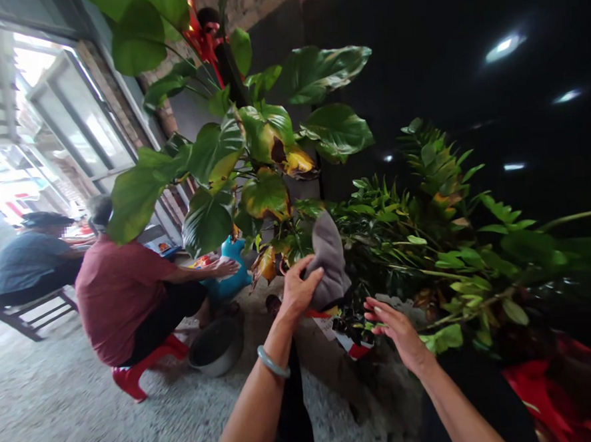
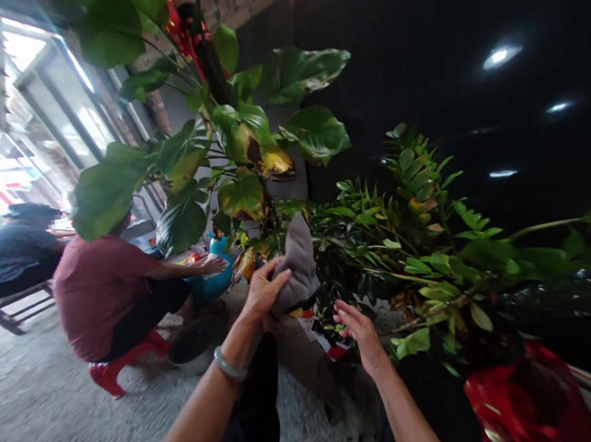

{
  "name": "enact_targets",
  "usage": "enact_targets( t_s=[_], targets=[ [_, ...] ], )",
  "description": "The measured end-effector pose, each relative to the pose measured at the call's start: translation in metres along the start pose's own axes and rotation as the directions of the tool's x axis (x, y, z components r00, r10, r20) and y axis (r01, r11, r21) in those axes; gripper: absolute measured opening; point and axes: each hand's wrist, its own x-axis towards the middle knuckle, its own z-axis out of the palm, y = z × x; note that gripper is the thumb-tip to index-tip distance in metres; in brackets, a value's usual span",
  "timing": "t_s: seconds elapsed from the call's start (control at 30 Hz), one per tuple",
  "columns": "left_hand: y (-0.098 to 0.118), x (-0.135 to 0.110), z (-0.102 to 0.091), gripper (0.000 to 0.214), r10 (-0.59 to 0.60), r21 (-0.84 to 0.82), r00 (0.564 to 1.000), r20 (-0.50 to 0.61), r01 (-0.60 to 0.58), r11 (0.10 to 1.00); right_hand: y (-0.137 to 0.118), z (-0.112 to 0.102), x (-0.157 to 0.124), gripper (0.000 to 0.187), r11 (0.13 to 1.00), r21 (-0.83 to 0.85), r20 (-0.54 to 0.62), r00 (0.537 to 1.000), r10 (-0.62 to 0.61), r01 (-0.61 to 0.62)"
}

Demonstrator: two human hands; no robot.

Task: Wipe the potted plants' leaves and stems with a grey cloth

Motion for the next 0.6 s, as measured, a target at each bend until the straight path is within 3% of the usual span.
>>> enact_targets(
  t_s=[0.1, 0.17, 0.23, 0.3, 0.4, 0.5, 0.6],
  targets=[
    [-0.029, -0.026, 0.004, 0.031, -0.21, 0.043, 0.954, 0.214, 0.205, 0.978, 0.0, 0.0, -0.001, 0.048, 1.0, -0.003, 0.016, 1.0, 0.009, -0.009],
    [-0.031, -0.034, 0.0, 0.035, -0.275, -0.008, 0.911, 0.308, 0.292, 0.956, 0.001, -0.002, 0.0, 0.047, 1.0, -0.005, 0.016, 1.0, 0.013, -0.013],
    [-0.017, -0.03, -0.006, 0.042, -0.256, -0.144, 0.927, 0.275, 0.303, 0.942, 0.003, -0.006, 0.001, 0.047, 1.0, 0.0, 0.004, 1.0, 0.006, -0.006],
    [0.006, -0.016, -0.011, 0.052, -0.194, -0.296, 0.971, 0.141, 0.229, 0.927, 0.004, -0.009, 0.003, 0.048, 1.0, 0.005, -0.013, 1.0, -0.007, 0.007],
    [0.023, 0.003, -0.011, 0.06, -0.136, -0.407, 0.991, 0.002, 0.125, 0.905, 0.006, -0.009, 0.004, 0.048, 1.0, 0.006, -0.024, 1.0, -0.019, 0.019],
    [0.004, -0.002, 0.0, 0.04, -0.21, -0.299, 0.977, 0.039, 0.212, 0.93, 0.005, -0.007, 0.004, 0.048, 1.0, 0.003, -0.025, 0.999, -0.021, 0.021],
    [-0.028, -0.027, 0.011, 0.031, -0.367, -0.076, 0.904, 0.219, 0.39, 0.917, 0.004, -0.006, 0.001, 0.047, 1.0, -0.01, -0.022, 1.0, -0.02, 0.02]
  ],
)
